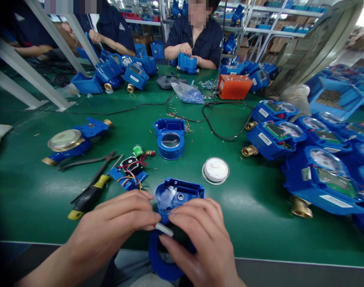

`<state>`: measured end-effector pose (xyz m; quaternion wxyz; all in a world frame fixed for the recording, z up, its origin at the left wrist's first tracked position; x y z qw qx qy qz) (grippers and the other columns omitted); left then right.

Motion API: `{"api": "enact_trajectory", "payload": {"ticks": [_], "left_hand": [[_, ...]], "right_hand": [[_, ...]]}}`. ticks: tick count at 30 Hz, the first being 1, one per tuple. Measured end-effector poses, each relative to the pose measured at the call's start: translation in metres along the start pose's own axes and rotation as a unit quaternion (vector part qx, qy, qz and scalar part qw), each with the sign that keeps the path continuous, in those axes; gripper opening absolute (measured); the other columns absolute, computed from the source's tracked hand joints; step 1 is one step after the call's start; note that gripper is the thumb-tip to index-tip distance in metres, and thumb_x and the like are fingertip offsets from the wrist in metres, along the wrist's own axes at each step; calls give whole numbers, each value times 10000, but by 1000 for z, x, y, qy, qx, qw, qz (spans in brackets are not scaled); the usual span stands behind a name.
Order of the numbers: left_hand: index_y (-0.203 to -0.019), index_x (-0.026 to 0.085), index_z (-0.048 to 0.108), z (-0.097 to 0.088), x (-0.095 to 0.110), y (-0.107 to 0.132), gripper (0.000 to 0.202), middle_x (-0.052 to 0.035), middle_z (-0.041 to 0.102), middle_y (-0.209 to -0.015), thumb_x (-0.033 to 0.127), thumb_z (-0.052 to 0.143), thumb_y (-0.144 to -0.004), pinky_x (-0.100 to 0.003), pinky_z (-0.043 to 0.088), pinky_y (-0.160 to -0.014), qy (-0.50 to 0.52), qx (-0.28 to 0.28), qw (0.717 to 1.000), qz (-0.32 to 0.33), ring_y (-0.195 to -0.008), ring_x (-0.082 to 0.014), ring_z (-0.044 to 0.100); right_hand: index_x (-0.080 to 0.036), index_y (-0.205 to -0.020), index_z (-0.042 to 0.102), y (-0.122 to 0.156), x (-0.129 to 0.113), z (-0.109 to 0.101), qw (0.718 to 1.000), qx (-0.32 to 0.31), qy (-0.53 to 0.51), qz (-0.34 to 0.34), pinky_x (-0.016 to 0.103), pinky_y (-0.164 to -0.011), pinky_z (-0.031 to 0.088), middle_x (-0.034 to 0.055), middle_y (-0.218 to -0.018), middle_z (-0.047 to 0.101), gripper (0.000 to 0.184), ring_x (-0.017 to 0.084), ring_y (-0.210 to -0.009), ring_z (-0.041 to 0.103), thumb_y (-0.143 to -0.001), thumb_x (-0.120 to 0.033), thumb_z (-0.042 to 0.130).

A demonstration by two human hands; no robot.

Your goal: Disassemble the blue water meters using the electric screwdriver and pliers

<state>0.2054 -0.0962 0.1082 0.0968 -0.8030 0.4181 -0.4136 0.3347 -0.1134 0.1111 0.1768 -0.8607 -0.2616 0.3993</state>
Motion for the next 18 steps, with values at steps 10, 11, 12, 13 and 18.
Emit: {"api": "enact_trajectory", "payload": {"ticks": [10, 11, 12, 13, 18], "left_hand": [[-903, 224, 728, -66, -51, -49, 67, 34, 750, -875, 258, 672, -898, -181, 513, -761, -13, 58, 987, -151, -815, -96, 687], [-890, 221, 733, -73, -64, -53, 86, 33, 751, -848, 292, 685, -886, -193, 515, -718, -5, 71, 979, -191, -775, -105, 686], [-876, 211, 733, -80, -76, -57, 111, 26, 747, -813, 315, 696, -873, -205, 514, -687, 10, 86, 972, -220, -745, -116, 684], [-863, 197, 727, -86, -87, -60, 130, 18, 743, -785, 324, 705, -863, -217, 514, -673, 27, 100, 965, -242, -727, -127, 683], [-840, 156, 669, -104, -114, -69, 149, 4, 715, -721, 295, 723, -838, -249, 519, -708, 107, 160, 948, -255, -689, -124, 673]], "right_hand": [[-215, -1055, 650, -16, 11, -7, 999, -31, 17, 26, 355, -905, 506, 59, -1073, 702, 186, 213, -1046, 651, -880, -185, 702], [-213, -1054, 653, -25, 11, -8, 999, -33, 6, 25, 341, -904, 507, 56, -1070, 703, 187, 203, -1033, 656, -878, -181, 707], [-212, -1044, 659, -35, 12, -8, 999, -38, -4, 25, 329, -898, 509, 52, -1061, 706, 182, 194, -1017, 661, -873, -182, 717], [-211, -1025, 666, -45, 14, -6, 998, -48, -13, 26, 320, -889, 511, 48, -1047, 710, 168, 189, -1001, 665, -870, -184, 724], [-181, -1008, 693, -89, 19, 46, 981, -189, 5, 34, 379, -907, 509, 75, -1056, 727, 150, 231, -1017, 672, -878, -247, 727]]}}
Point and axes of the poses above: each hand's wrist, its own y-axis away from the middle knuckle, its own z-axis out of the palm, x = y × z, the point moved 10 cm from there along -y, towards the middle knuckle
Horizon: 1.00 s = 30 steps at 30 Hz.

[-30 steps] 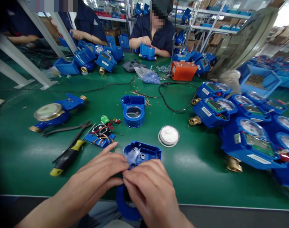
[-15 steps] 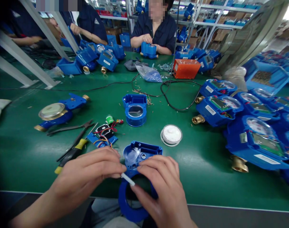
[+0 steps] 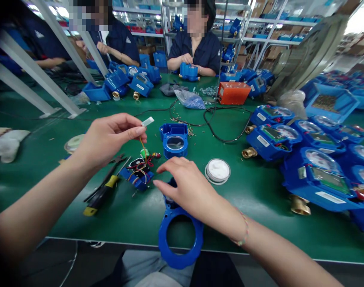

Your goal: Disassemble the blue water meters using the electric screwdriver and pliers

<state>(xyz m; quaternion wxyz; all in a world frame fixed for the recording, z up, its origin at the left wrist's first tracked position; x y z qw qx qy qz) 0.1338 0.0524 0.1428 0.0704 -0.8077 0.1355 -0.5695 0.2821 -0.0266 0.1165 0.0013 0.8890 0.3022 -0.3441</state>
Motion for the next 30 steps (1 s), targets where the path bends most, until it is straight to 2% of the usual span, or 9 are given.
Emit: {"api": "enact_trajectory", "payload": {"ticks": [2, 5, 8, 13, 16, 18, 22, 26, 30], "left_hand": [[-829, 151, 658, -7, -1, -2, 156, 12, 699, -704, 285, 738, -823, -241, 519, -691, 31, 21, 999, 11, -667, -112, 662], [-823, 156, 657, -19, -2, -1, 145, 31, 688, -694, 266, 752, -810, -225, 521, -663, 66, 49, 996, 22, -653, -97, 653], [-833, 166, 656, -32, 3, 3, 134, 54, 685, -700, 261, 751, -821, -215, 519, -667, 95, 62, 993, 37, -658, -82, 641], [-843, 164, 649, -56, 17, 22, 116, 65, 672, -723, 251, 725, -857, -232, 504, -722, 115, 96, 986, 75, -710, -84, 636], [-835, 170, 652, -64, 11, 35, 124, 55, 682, -733, 258, 737, -849, -248, 509, -726, 117, 118, 985, 55, -724, -99, 646], [-855, 178, 654, -61, 1, 38, 133, 49, 694, -754, 284, 733, -853, -256, 525, -739, 124, 109, 986, 29, -743, -109, 660], [-918, 186, 622, -39, -29, 30, 211, 16, 722, -850, 383, 686, -879, -290, 568, -776, 132, 34, 990, -24, -804, -141, 703], [-1010, 181, 633, -4, -58, 23, 328, -51, 724, -1012, 484, 623, -886, -339, 567, -826, 10, -126, 991, -38, -946, -201, 701], [-1139, 239, 653, 12, -71, 29, 295, -29, 705, -1193, 414, 599, -907, -351, 496, -999, -38, -245, 969, -16, -1119, -201, 647]], "right_hand": [[-158, -1045, 697, -20, -2, 23, 998, -57, 25, -4, 409, -914, 498, 110, -1060, 727, 230, 263, -1029, 671, -876, -310, 734], [-127, -976, 697, -43, 0, 54, 994, -106, 16, 7, 389, -815, 494, 140, -984, 724, 306, 285, -941, 676, -842, -395, 762], [-126, -883, 676, -59, 8, 72, 993, -113, -16, 21, 320, -701, 461, 91, -870, 708, 229, 228, -787, 653, -806, -301, 801], [-138, -830, 636, -70, 17, 61, 996, -61, -60, 17, 298, -792, 427, 32, -883, 657, 200, 176, -857, 596, -749, -45, 794], [-155, -723, 611, -69, 20, 52, 992, -65, -105, 14, 310, -851, 411, 3, -858, 630, 241, 167, -873, 577, -714, 10, 787], [-163, -695, 594, -68, 24, 51, 985, -78, -150, 25, 312, -856, 416, -11, -848, 631, 264, 159, -856, 581, -692, 14, 790], [-174, -663, 522, -62, 33, 63, 952, -119, -271, 72, 312, -832, 468, -8, -857, 679, 310, 161, -865, 639, -658, -26, 794], [-195, -654, 413, -56, 43, 77, 902, -163, -381, 124, 307, -770, 527, 30, -901, 733, 393, 159, -833, 692, -656, -116, 798], [-199, -630, 360, -54, 48, 85, 864, -209, -432, 152, 273, -705, 523, 46, -864, 752, 487, 150, -771, 695, -615, -165, 845]]}}
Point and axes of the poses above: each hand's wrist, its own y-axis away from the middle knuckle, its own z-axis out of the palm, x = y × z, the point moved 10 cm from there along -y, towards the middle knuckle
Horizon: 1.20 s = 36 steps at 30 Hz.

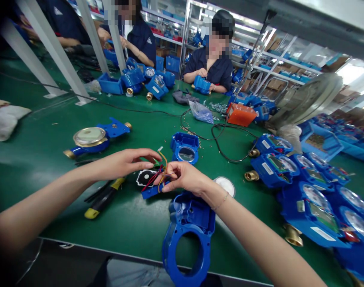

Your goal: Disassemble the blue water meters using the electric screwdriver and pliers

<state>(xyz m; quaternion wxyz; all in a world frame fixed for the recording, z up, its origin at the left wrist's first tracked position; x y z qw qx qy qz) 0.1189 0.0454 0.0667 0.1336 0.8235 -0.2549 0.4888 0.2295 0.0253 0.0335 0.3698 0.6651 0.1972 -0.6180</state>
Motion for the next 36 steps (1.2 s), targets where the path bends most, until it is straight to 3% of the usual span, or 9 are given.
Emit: {"api": "enact_trajectory", "payload": {"ticks": [4, 8, 12, 17, 21, 25, 29, 33, 36], "left_hand": [[-1291, 249, 553, 12, 3, 11, 412, -55, 629, -1326, 429, 580, -921, -328, 459, -1052, -11, -90, 996, 23, -1256, -197, 571], [-1273, 229, 509, 9, -3, 26, 575, -81, 630, -1242, 549, 676, -826, -333, 526, -921, -58, -23, 998, -24, -1164, -233, 611], [-1176, 234, 577, 16, 4, 42, 348, -44, 681, -1143, 488, 523, -944, -337, 508, -907, -89, 41, 995, -20, -1034, -204, 645], [-1128, 187, 640, -8, 44, 54, 334, -82, 623, -1049, 401, 417, -1002, -352, 492, -855, -252, 164, 952, 60, -954, -208, 608], [-1102, 174, 649, -20, 79, 50, 302, -116, 596, -1056, 323, 407, -999, -406, 479, -836, -385, 166, 900, 116, -981, -267, 568], [-958, 218, 642, -17, 100, 41, 221, -91, 573, -923, 148, 448, -877, -440, 436, -861, -456, 91, 873, 146, -874, -272, 540], [-761, 225, 624, -7, 122, 15, 145, -53, 504, -742, 137, 511, -737, -420, 417, -827, -490, -17, 853, 178, -714, -242, 493], [-691, 188, 661, -1, 111, -37, 150, 0, 560, -647, 126, 532, -738, -282, 426, -719, -480, -184, 853, 85, -590, -146, 454], [-754, 171, 695, 3, 91, -58, 150, 5, 653, -680, 180, 554, -806, -208, 400, -622, -407, -316, 857, 11, -610, -129, 523]], "right_hand": [[-201, -630, 346, 0, -8, 3, 999, -41, -10, 21, 239, -671, 497, 30, -827, 759, 516, 129, -731, 687, -617, -162, 860], [-201, -652, 373, 2, -23, 4, 998, -51, 11, 19, 243, -704, 485, 18, -830, 758, 484, 129, -767, 691, -654, -150, 854], [-198, -660, 384, 1, -21, 4, 997, -56, 35, 31, 244, -688, 480, 18, -854, 752, 479, 142, -782, 700, -651, -174, 863], [-196, -680, 414, 1, -22, 8, 995, -61, 79, 17, 280, -792, 495, 15, -888, 736, 406, 170, -912, 704, -715, -161, 817], [-195, -683, 431, 3, -34, 16, 988, -65, 141, -23, 288, -814, 489, -14, -822, 687, 345, 194, -977, 698, -769, -122, 757], [-195, -702, 444, 3, -38, 15, 986, -47, 153, -49, 281, -831, 490, -39, -808, 645, 315, 166, -929, 683, -779, -100, 735], [-203, -793, 467, 3, -37, 13, 988, -42, 139, -60, 288, -862, 489, -42, -853, 631, 299, 151, -918, 665, -759, -78, 737], [-215, -846, 455, 5, -36, 17, 988, -71, 122, -56, 296, -838, 503, -19, -875, 667, 298, 154, -895, 671, -774, -64, 702], [-214, -833, 442, 7, -33, 15, 989, -83, 112, -53, 292, -790, 503, -16, -825, 669, 273, 145, -810, 658, -805, -106, 692]]}}
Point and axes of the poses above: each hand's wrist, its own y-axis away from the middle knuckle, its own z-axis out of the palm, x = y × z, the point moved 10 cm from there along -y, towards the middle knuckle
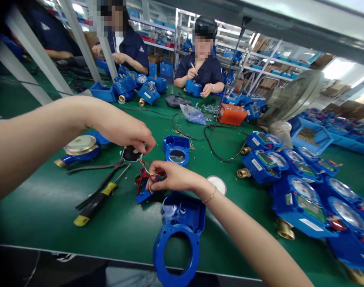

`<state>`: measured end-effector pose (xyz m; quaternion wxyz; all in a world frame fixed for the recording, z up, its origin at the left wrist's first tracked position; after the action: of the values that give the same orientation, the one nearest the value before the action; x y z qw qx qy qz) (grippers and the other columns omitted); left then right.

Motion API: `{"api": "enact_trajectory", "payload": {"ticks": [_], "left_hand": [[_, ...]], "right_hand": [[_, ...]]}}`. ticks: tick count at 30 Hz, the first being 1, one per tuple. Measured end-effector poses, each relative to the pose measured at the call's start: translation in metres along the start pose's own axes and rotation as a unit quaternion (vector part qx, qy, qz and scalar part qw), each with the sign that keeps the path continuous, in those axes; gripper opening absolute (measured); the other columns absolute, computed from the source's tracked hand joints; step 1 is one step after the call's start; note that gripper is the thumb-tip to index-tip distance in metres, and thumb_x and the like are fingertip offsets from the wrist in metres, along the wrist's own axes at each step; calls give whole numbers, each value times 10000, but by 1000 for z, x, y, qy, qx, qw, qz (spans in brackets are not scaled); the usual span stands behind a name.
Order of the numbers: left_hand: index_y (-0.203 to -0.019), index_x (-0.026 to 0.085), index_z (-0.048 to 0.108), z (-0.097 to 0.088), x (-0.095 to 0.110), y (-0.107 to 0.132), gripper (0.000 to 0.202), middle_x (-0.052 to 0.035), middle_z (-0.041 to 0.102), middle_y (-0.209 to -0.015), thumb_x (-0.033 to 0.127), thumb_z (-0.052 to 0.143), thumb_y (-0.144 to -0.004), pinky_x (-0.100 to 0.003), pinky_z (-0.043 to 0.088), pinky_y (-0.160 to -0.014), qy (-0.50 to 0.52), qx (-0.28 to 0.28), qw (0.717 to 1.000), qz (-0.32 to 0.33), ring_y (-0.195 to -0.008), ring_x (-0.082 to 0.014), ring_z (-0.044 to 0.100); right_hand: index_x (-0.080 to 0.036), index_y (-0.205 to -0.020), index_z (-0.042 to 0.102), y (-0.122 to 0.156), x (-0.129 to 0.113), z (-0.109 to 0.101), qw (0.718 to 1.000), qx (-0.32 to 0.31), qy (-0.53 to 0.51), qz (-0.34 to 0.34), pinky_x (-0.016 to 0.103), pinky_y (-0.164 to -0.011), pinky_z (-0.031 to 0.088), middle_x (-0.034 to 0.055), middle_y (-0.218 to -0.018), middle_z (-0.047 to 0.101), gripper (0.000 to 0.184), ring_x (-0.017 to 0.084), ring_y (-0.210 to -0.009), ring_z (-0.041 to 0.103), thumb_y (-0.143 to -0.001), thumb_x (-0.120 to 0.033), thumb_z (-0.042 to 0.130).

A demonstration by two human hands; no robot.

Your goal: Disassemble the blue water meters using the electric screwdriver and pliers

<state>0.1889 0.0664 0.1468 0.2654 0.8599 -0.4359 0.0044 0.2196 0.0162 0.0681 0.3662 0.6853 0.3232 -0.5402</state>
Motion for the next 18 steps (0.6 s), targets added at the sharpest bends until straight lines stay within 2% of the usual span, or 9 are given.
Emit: {"api": "enact_trajectory", "payload": {"ticks": [1, 3, 6, 8, 9, 12, 14, 18], "left_hand": [[-785, 172, 706, 3, -3, -4, 153, 0, 677, -708, 194, 558, -821, -198, 401, -615, 26, -34, 999, 10, -640, -132, 554], [-842, 177, 716, 6, -8, -6, 184, -13, 706, -777, 216, 537, -855, -184, 413, -640, 56, -64, 996, 23, -711, -140, 598], [-910, 181, 713, 8, -13, -4, 222, -24, 717, -853, 243, 501, -885, -176, 418, -695, 79, -63, 994, 29, -794, -149, 616], [-935, 184, 707, 8, -15, -2, 230, -25, 716, -880, 251, 491, -889, -182, 415, -712, 88, -58, 994, 28, -820, -153, 611], [-943, 185, 704, 8, -16, -1, 231, -25, 714, -889, 256, 490, -890, -187, 413, -714, 88, -53, 994, 26, -823, -155, 608], [-948, 191, 701, 3, -21, -2, 227, -29, 713, -902, 261, 495, -886, -209, 406, -713, 59, -32, 998, 14, -819, -164, 609], [-927, 198, 709, 0, -23, -4, 213, -33, 718, -893, 245, 509, -870, -222, 396, -699, 30, -17, 999, 8, -810, -172, 615], [-868, 208, 724, -4, -22, -5, 199, -39, 711, -835, 231, 527, -848, -238, 377, -664, -23, 0, 1000, 0, -762, -179, 612]], "right_hand": [[-212, -834, 437, 0, 1, -2, 1000, 2, -2, -1, 291, -783, 501, -14, -823, 669, 278, 143, -800, 653, -808, -124, 699], [-211, -877, 431, 1, 4, -6, 1000, 20, -7, -1, 284, -772, 493, -13, -840, 667, 294, 136, -795, 644, -812, -150, 711], [-219, -1064, 424, -1, 6, -13, 998, 58, -8, 3, 252, -728, 472, -48, -812, 640, 374, 112, -743, 622, -824, -150, 703], [-220, -1178, 415, -4, 7, -11, 998, 57, -22, 3, 244, -706, 467, -56, -785, 638, 440, 108, -710, 614, -841, -162, 692], [-211, -1192, 437, -7, 8, -9, 998, 50, -33, 4, 247, -701, 471, -45, -785, 650, 416, 111, -706, 617, -857, -180, 681], [-170, -1044, 559, -13, 12, -7, 997, 49, -56, 8, 238, -662, 471, -3, -787, 668, 180, 112, -687, 610, -915, -273, 631], [-163, -950, 588, -17, 16, -11, 997, 63, -51, 13, 222, -614, 450, -7, -753, 650, 170, 100, -639, 584, -926, -328, 626], [-166, -915, 592, -21, 18, -14, 998, 60, -26, 19, 215, -555, 414, -28, -680, 629, 211, 89, -551, 522, -915, -369, 647]]}}
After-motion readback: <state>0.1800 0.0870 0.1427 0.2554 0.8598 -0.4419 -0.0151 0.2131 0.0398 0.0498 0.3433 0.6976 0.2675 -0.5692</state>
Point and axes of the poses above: each hand's wrist, its own y-axis away from the middle knuckle, its own z-axis out of the palm, x = y × z, the point moved 10 cm from there along -y, towards the middle knuckle
